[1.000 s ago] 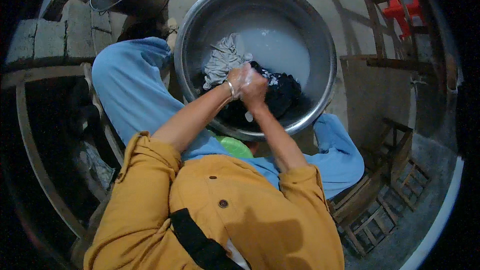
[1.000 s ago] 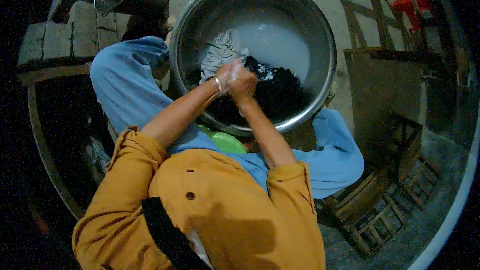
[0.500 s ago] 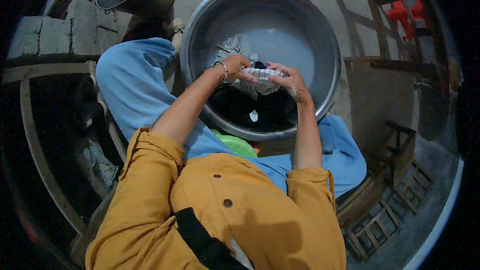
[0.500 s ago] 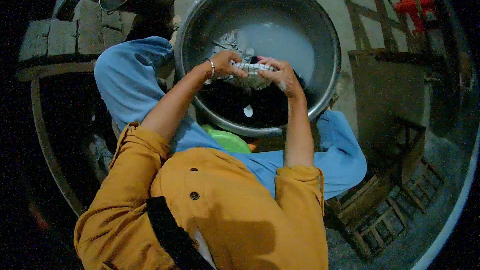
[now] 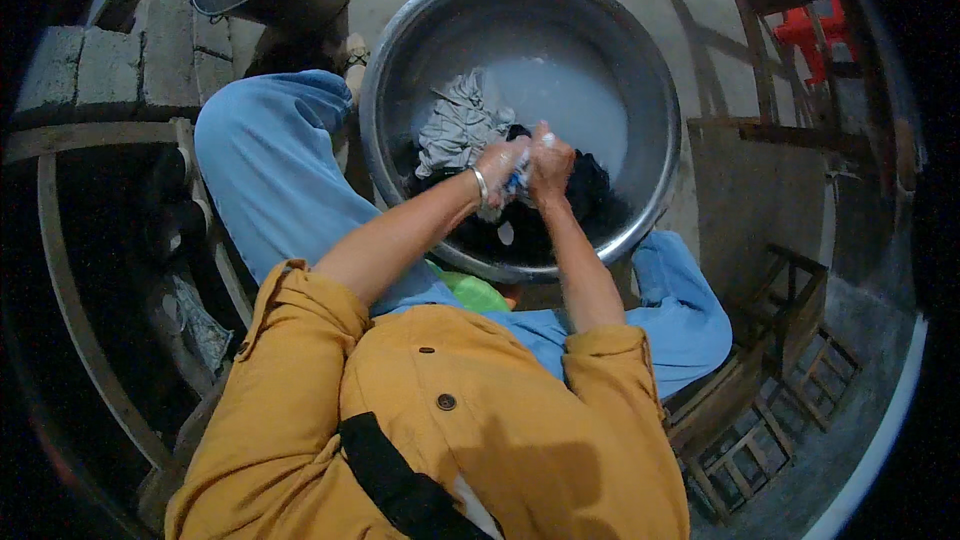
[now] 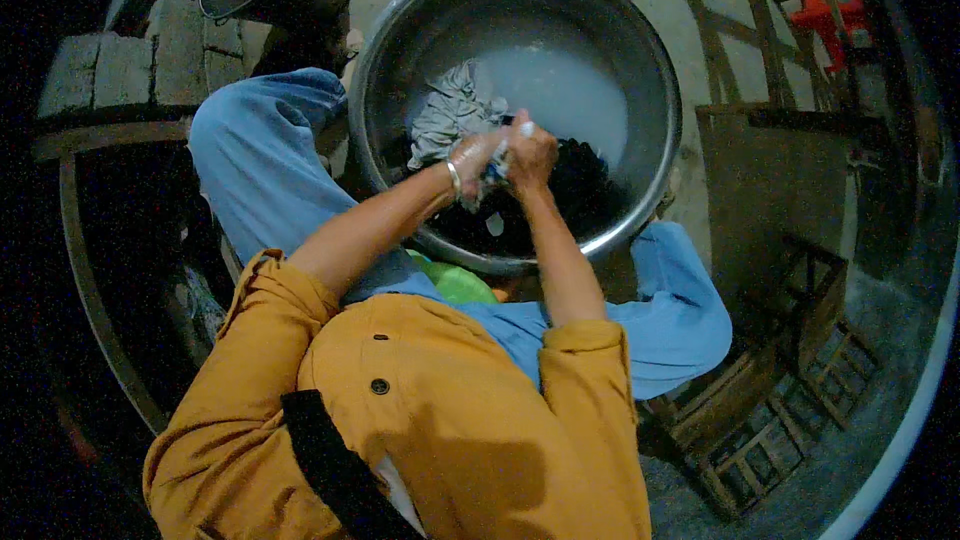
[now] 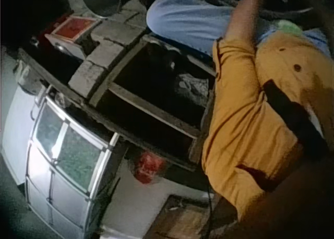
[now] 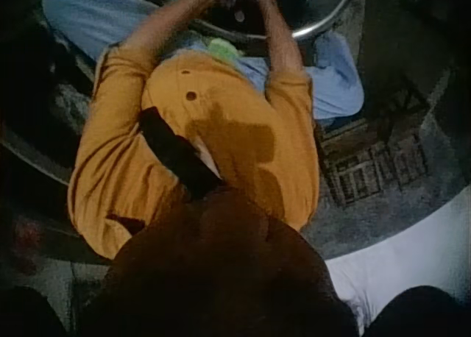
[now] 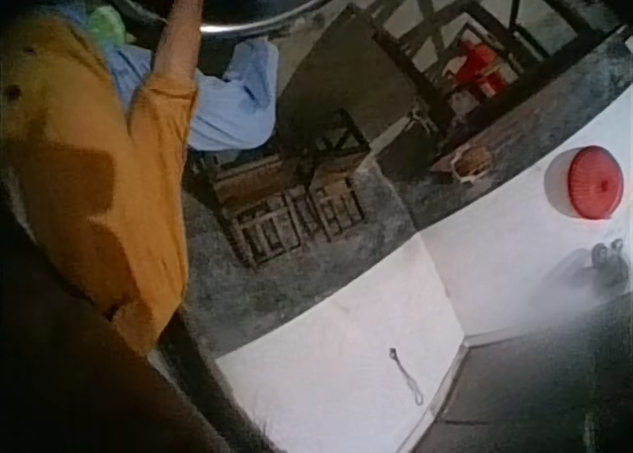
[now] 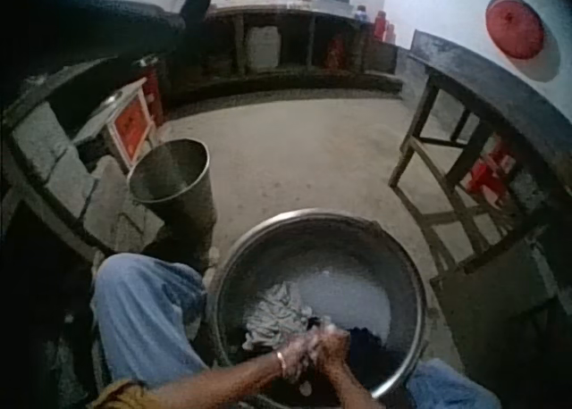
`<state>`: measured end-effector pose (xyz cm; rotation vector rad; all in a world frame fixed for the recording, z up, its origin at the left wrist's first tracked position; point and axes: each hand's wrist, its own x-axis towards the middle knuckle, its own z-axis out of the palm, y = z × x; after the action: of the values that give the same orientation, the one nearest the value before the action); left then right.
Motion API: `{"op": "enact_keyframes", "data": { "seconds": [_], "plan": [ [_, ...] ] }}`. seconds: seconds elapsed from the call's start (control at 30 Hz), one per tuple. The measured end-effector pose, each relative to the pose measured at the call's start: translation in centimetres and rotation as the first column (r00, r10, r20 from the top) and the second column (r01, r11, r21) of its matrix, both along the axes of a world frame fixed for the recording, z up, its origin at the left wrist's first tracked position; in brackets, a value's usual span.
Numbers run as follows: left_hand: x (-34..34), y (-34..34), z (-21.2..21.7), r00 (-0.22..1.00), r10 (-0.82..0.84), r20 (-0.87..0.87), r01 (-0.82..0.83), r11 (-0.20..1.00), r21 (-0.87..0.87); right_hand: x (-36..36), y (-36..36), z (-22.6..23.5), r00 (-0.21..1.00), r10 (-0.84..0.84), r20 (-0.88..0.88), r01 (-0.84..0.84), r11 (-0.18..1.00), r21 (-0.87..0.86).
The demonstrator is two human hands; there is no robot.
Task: The person sits cross-legged on the floor and hand-washes clothes in a large metal basin filled with soapy water. They scrub a striped shirt and a dark garment, repeatedly submerging, wringing, and agitating the items to clean them.
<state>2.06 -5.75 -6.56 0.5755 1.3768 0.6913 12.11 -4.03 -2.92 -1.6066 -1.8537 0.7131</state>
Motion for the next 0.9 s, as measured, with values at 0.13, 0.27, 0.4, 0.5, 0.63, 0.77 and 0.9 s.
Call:
{"op": "enact_keyframes", "data": {
  "seconds": [0.13, 0.27, 0.4, 0.5, 0.63, 0.77, 0.9],
  "plan": [
    [-2.0, 0.5, -2.1, 0.671, 0.257, 0.696, -0.047, 0.951, -0.306, -3.6, -3.4, 0.5, 0.967, 0.196, 0.166, -0.248, 0.879, 0.408],
    [-0.2, 0.0, 5.6, 0.992, -0.064, 0.106, 0.074, 0.992, -0.100, 0.6, 0.1, -0.3, 0.988, -0.157, -0.004, 0.151, 0.961, -0.233],
    [-2.3, 1.2, 0.9, 0.965, -0.261, 0.012, 0.260, 0.963, 0.063, 2.5, 1.5, -1.9, 0.887, -0.211, -0.410, -0.022, 0.869, -0.495],
    [-4.6, 2.1, 1.4, 0.908, -0.364, -0.205, 0.374, 0.928, 0.006, 5.7, 1.9, -2.2, 0.868, -0.165, -0.468, -0.183, 0.769, -0.612],
    [-4.5, 1.5, 1.9, 0.964, -0.147, -0.220, 0.180, 0.974, 0.136, 4.5, 1.8, -3.2, 0.743, -0.342, -0.576, -0.007, 0.856, -0.518],
    [-2.7, 1.8, -1.4, 0.946, 0.234, 0.225, -0.213, 0.970, -0.115, -1.1, -0.5, -0.9, 0.932, 0.085, -0.352, -0.089, 0.996, 0.003],
    [0.0, -0.6, -4.0, 0.927, 0.248, 0.279, -0.164, 0.942, -0.292, -1.8, -1.1, -2.3, 0.991, 0.074, 0.113, -0.093, 0.981, 0.170]
  ]
}}
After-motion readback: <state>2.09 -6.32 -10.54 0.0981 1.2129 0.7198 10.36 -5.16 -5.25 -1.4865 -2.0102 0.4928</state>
